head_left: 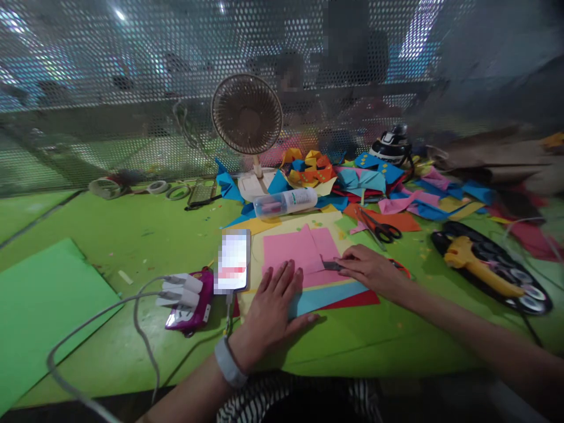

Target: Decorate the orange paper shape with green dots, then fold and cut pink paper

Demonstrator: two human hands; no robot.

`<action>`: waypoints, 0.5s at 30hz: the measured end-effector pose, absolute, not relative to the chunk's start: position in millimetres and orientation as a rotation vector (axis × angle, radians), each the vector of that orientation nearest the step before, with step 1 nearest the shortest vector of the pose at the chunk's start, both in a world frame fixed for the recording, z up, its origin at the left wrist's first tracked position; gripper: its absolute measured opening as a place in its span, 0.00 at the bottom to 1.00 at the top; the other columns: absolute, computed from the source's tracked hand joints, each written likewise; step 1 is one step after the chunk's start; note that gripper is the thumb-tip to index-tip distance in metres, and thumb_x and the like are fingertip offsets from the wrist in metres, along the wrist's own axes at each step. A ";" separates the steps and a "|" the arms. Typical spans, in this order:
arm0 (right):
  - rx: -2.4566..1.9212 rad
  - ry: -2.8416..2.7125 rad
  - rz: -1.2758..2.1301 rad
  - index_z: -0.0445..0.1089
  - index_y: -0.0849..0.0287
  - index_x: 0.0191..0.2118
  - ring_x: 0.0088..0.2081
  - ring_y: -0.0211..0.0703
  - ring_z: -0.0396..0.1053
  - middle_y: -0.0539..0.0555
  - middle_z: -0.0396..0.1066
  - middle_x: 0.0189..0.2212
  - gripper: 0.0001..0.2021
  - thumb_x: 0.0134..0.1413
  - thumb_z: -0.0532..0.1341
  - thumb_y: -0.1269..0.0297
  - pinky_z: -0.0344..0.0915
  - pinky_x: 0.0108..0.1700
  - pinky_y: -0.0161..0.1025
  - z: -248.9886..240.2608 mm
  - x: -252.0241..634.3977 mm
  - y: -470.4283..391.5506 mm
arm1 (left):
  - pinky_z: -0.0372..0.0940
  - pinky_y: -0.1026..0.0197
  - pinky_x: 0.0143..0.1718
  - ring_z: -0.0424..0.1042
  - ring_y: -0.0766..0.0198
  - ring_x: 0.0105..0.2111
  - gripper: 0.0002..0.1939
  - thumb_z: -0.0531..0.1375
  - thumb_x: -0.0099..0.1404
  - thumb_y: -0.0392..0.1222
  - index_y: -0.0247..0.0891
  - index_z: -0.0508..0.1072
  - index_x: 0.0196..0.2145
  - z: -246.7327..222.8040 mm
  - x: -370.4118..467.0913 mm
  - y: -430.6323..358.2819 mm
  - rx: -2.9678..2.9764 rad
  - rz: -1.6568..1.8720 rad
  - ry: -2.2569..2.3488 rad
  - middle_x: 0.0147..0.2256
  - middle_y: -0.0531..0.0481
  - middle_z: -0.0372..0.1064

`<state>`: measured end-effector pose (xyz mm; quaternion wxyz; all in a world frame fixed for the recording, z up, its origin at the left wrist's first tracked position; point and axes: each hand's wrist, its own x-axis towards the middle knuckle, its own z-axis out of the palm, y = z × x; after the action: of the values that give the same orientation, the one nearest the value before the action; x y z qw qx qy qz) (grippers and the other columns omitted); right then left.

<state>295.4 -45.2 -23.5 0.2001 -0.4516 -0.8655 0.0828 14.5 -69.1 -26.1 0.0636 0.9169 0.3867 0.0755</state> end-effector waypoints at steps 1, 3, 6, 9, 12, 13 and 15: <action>-1.261 -2.422 0.228 0.74 0.57 0.44 0.38 0.47 0.67 0.58 0.69 0.35 0.10 0.60 0.57 0.66 0.66 0.40 0.43 -23.0 293.4 -44.5 | 0.41 0.41 0.63 0.39 0.49 0.65 0.42 0.46 0.63 0.67 0.39 0.42 0.65 -24.9 14.9 -69.5 2.767 0.225 1.172 0.66 0.40 0.40; -1.246 -2.433 0.218 0.74 0.57 0.44 0.38 0.47 0.67 0.58 0.69 0.35 0.10 0.60 0.57 0.67 0.66 0.40 0.43 -23.3 291.7 -43.8 | 0.41 0.42 0.63 0.39 0.49 0.65 0.42 0.45 0.63 0.67 0.39 0.42 0.65 -23.1 15.7 -70.0 2.762 0.218 1.180 0.66 0.40 0.41; -1.204 -2.454 0.227 0.73 0.57 0.45 0.38 0.47 0.66 0.57 0.69 0.35 0.10 0.60 0.57 0.67 0.66 0.40 0.43 -27.7 295.8 -44.7 | 0.41 0.42 0.63 0.40 0.50 0.65 0.41 0.45 0.63 0.67 0.39 0.43 0.65 -22.8 16.1 -70.2 2.755 0.219 1.185 0.66 0.40 0.42; -1.194 -2.440 0.246 0.72 0.57 0.45 0.39 0.48 0.66 0.57 0.69 0.36 0.10 0.61 0.57 0.65 0.66 0.41 0.44 -33.4 301.9 -46.5 | 0.41 0.43 0.63 0.39 0.51 0.65 0.42 0.44 0.63 0.68 0.39 0.43 0.65 -25.2 15.2 -70.0 2.761 0.247 1.172 0.65 0.40 0.43; -1.216 -2.410 0.273 0.72 0.57 0.47 0.41 0.48 0.67 0.57 0.69 0.37 0.11 0.60 0.57 0.65 0.66 0.42 0.44 -35.9 302.5 -46.2 | 0.41 0.43 0.63 0.39 0.51 0.66 0.42 0.44 0.63 0.68 0.39 0.42 0.65 -27.3 13.9 -69.6 2.772 0.257 1.163 0.65 0.41 0.44; -1.222 -2.403 0.284 0.71 0.56 0.48 0.41 0.48 0.67 0.57 0.69 0.37 0.12 0.60 0.57 0.65 0.66 0.43 0.44 -35.8 301.3 -45.5 | 0.41 0.43 0.63 0.39 0.51 0.66 0.42 0.44 0.63 0.68 0.39 0.42 0.65 -27.5 13.8 -69.3 2.772 0.250 1.162 0.65 0.40 0.44; -1.230 -2.400 0.300 0.71 0.54 0.49 0.42 0.48 0.67 0.56 0.68 0.38 0.13 0.60 0.58 0.65 0.66 0.43 0.44 -34.6 298.3 -43.5 | 0.42 0.42 0.63 0.41 0.50 0.65 0.42 0.44 0.63 0.68 0.39 0.43 0.65 -27.0 14.2 -68.5 2.772 0.228 1.158 0.65 0.40 0.46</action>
<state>298.3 -43.5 -34.6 0.2125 -0.4430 -0.8643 0.1080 14.2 -68.5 -27.0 0.0643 0.9182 0.3836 0.0755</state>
